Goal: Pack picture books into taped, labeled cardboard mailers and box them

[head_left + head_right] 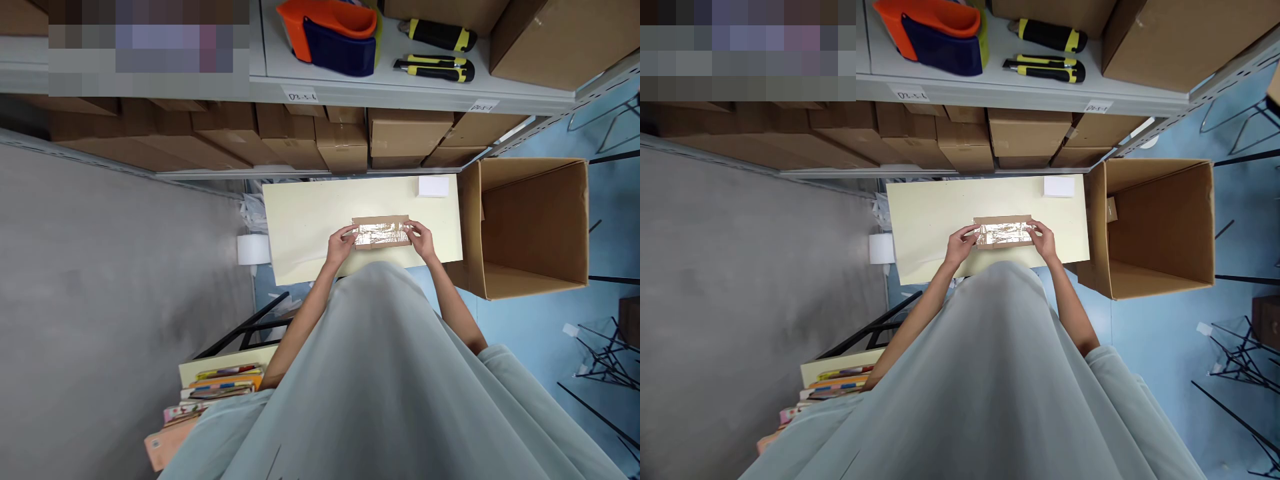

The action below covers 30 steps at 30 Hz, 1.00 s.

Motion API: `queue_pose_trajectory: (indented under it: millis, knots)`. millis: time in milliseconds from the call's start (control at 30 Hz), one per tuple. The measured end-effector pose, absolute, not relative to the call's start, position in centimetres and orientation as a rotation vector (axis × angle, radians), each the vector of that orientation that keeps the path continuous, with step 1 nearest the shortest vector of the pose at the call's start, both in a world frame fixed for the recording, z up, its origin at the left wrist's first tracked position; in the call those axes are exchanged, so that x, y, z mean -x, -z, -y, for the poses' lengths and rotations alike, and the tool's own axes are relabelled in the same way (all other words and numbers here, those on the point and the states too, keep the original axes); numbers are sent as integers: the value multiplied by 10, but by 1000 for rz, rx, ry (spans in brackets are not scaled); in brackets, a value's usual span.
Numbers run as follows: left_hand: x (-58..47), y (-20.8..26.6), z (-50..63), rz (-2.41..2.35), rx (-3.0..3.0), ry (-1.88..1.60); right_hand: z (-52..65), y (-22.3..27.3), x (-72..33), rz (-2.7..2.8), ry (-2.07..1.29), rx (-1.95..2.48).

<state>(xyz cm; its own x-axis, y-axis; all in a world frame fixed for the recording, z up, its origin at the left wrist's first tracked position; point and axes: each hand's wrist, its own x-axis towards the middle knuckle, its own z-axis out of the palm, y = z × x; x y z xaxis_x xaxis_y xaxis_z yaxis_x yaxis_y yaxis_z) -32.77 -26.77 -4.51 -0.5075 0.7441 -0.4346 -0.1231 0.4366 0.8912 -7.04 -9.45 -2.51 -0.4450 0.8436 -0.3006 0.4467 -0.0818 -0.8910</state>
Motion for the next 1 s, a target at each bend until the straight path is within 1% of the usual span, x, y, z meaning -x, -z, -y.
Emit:
queue_pose_trajectory:
  millis: [200,433,733,1000]
  knots:
    - [325,44,265,-1846,-521,-1234,95,24,70,1836,-1540,1400]
    - [337,49,257,-1877,-230,-1293,96,25,70,1831,-1536,1399]
    - [344,63,243,-1896,-284,-1261,94,26,70,1858,-1539,1381]
    - [349,66,243,-1873,-264,-1238,93,28,70,1859,-1537,1388]
